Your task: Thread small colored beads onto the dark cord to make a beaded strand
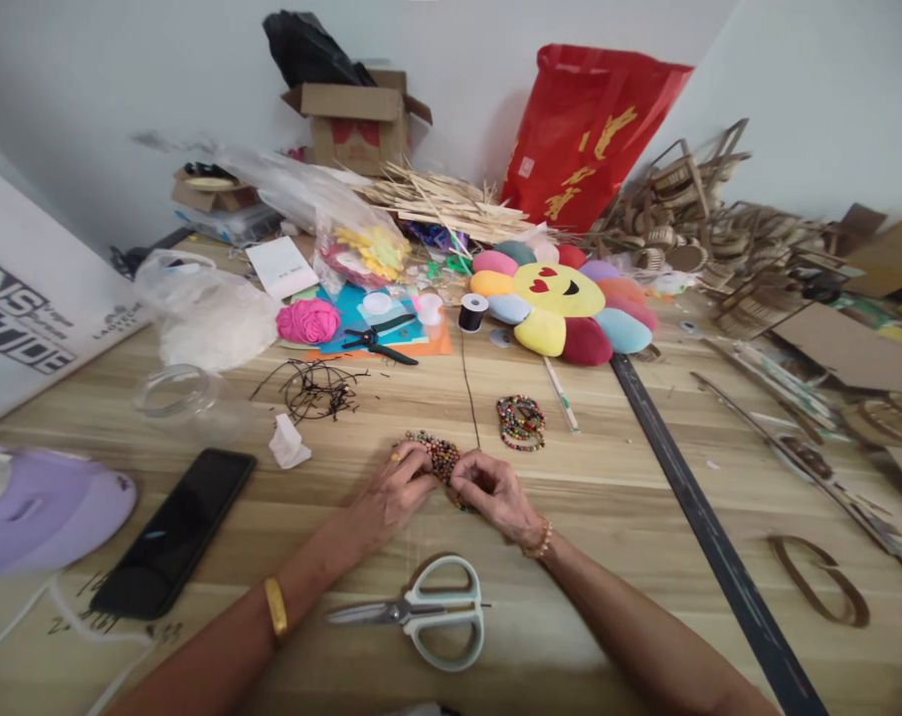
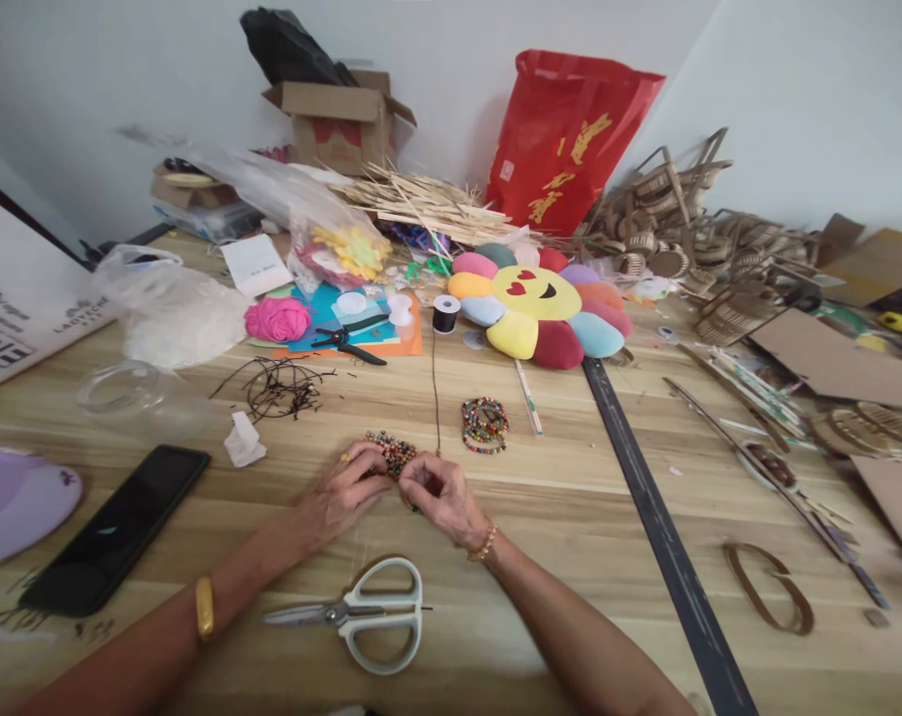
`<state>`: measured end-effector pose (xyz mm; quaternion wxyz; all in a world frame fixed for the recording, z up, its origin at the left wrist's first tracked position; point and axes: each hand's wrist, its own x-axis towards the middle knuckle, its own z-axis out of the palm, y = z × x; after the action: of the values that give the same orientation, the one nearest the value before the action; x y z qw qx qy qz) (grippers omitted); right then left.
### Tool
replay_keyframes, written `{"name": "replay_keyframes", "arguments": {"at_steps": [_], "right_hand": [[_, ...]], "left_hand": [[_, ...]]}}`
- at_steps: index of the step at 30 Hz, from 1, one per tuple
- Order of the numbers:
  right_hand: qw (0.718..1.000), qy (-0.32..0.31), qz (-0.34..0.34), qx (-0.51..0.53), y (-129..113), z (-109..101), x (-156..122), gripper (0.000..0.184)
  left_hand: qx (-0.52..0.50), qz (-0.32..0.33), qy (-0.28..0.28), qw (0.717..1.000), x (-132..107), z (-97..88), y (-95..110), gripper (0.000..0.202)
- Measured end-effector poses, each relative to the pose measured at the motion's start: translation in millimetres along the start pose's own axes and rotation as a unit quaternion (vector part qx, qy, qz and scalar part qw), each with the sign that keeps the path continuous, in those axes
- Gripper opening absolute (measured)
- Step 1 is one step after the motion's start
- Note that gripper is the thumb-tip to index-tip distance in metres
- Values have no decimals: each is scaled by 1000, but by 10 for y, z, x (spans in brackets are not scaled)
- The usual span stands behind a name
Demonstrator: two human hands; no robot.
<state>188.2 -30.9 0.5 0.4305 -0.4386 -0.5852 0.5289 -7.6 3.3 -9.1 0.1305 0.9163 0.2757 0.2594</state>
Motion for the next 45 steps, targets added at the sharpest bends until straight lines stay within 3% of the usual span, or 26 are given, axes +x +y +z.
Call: {"name": "replay_keyframes", "arguments": {"at_steps": [8,16,23,28,36,45], "right_hand": [[998,-18,-12,-54,19,9,1,23],[993,-5,-27,-112,-42,16,-26,17],[989,-5,-54,-136,-19,34,-38,19],[987,-8,-60,-148,-15,41,-42,16],[982,-12,-82,-169,-18,45,-43,12],[981,-14,-93,-168,-13,44,-44,12]], "left_hand": [[-44,-15,10,999,18,-26,7,18],[-153,-77,92,981,44,-35,15,12],[-251,-209,52,944,56,-170,100,10],[-308,-256,40,915,47,-164,85,11],[-357,-279,25,891,42,-133,73,11],[-345,-240,35,907,52,-152,73,11]]}}
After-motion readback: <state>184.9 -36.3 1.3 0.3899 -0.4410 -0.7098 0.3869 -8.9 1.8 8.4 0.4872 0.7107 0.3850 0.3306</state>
